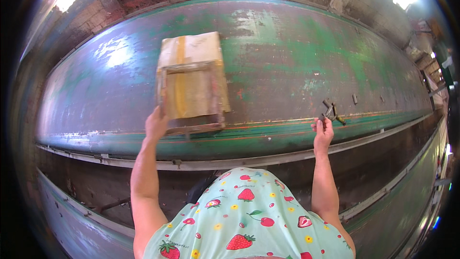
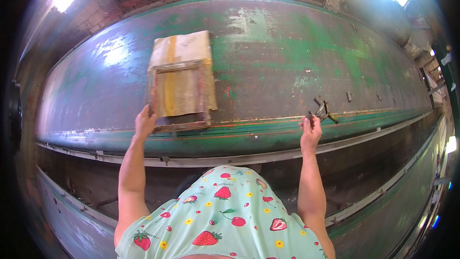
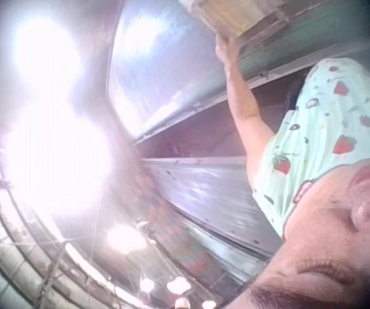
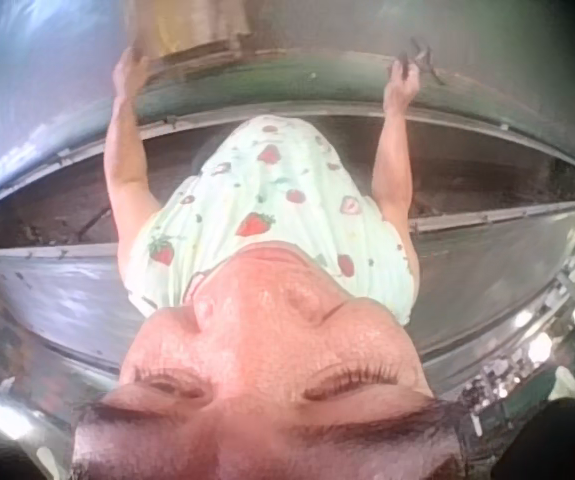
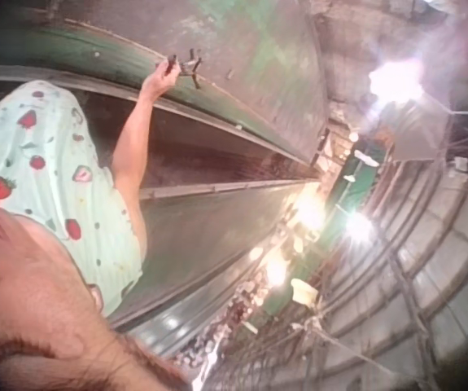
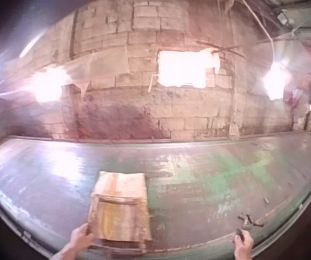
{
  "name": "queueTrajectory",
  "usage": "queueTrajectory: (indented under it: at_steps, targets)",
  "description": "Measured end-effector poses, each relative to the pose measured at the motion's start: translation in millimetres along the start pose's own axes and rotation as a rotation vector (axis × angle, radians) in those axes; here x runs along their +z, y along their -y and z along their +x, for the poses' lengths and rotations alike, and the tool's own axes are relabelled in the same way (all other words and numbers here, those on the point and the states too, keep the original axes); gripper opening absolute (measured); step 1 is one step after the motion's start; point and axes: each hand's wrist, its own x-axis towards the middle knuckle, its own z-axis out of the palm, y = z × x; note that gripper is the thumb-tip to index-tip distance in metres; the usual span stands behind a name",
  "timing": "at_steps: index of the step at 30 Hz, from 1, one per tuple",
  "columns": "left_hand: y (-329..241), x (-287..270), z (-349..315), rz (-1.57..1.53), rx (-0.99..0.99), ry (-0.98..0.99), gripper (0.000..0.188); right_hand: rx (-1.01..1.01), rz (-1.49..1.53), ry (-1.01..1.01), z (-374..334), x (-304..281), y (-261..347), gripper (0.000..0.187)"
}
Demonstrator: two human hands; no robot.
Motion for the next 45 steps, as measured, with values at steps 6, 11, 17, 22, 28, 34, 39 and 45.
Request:
queueTrajectory:
  at_steps: [6,11,17,22,28,34,39,45]
  targets:
    - [102,-56,-23,-0.130,-0.070,0.077,0.051,0.095,0.003,0.114,-84,93,-5,0.024]
    - [116,-48,-46,-0.167,0.067,0.053,0.053,0.116,0.023,0.178,-128,152,-8,0.023]
    - [113,-31,-69,-0.243,-0.050,0.121,0.060,0.038,-0.254,0.175,-139,172,-4,0.021]
    - [105,-30,-75,-0.214,0.003,0.084,0.064,-0.028,-0.382,0.131,-135,176,-3,0.023]
    - [104,-21,-76,-0.200,0.111,0.051,0.058,-0.021,-0.474,0.114,-137,179,-3,0.027]
    - [101,-24,-74,-0.197,0.039,0.118,0.058,0.005,-0.500,0.099,-137,181,-2,0.029]
    - [96,-28,-72,-0.217,0.002,0.161,0.058,-0.034,-0.643,0.109,-140,183,6,0.030]
    - [96,-27,-75,-0.274,0.011,0.121,0.048,-0.246,-0.867,0.081,-145,186,18,0.038]
